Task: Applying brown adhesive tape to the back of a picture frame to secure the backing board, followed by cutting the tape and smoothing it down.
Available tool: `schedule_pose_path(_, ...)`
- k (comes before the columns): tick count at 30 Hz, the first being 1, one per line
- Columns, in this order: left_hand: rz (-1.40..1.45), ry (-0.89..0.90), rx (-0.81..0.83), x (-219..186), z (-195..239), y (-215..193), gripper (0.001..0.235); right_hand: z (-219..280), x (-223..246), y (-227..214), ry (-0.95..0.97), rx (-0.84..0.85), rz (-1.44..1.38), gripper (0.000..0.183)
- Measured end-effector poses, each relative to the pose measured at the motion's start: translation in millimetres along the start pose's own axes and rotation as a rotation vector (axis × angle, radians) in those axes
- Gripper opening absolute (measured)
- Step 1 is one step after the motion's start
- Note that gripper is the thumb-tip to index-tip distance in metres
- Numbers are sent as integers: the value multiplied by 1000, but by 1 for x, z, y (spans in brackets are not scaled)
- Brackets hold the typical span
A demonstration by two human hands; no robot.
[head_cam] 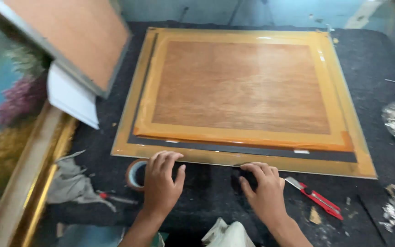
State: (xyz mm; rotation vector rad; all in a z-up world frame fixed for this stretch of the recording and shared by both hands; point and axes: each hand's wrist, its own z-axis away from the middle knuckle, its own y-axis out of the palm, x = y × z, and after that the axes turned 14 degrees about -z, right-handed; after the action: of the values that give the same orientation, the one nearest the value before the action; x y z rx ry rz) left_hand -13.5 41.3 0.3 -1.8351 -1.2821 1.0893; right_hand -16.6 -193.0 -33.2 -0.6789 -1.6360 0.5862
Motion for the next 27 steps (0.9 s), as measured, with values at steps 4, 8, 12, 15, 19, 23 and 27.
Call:
schedule_pose_path(4, -160, -146, -73, 75, 27, -37, 13, -15, 57, 40, -57, 175, -67, 22)
schedule_pose_path(8, -435, -553, 17, 161, 66, -54, 42, -23, 118, 75, -218, 277, -266, 18)
schedule_pose_path(12, -344, -705, 232, 228, 92, -50, 28, -27, 170, 105, -278, 420, -404, 17)
schedule_pose_path(15, -259, -571, 24, 221, 81, -88, 22, -23, 206, 121, -395, 459, -515, 11)
schedule_pose_path(19, -228, -672, -188, 193, 56, -133, 37, -19, 248, 128, -264, 548, -550, 16)
schedule_pose_path(23, 292, -878, 1, 146, 22, -154, 53, -11, 272, 120, -343, 677, -962, 51)
schedule_pose_path(27, 775, -640, 305, 101, -8, -130, 73, -16, 248, 123, -20, 311, -934, 58)
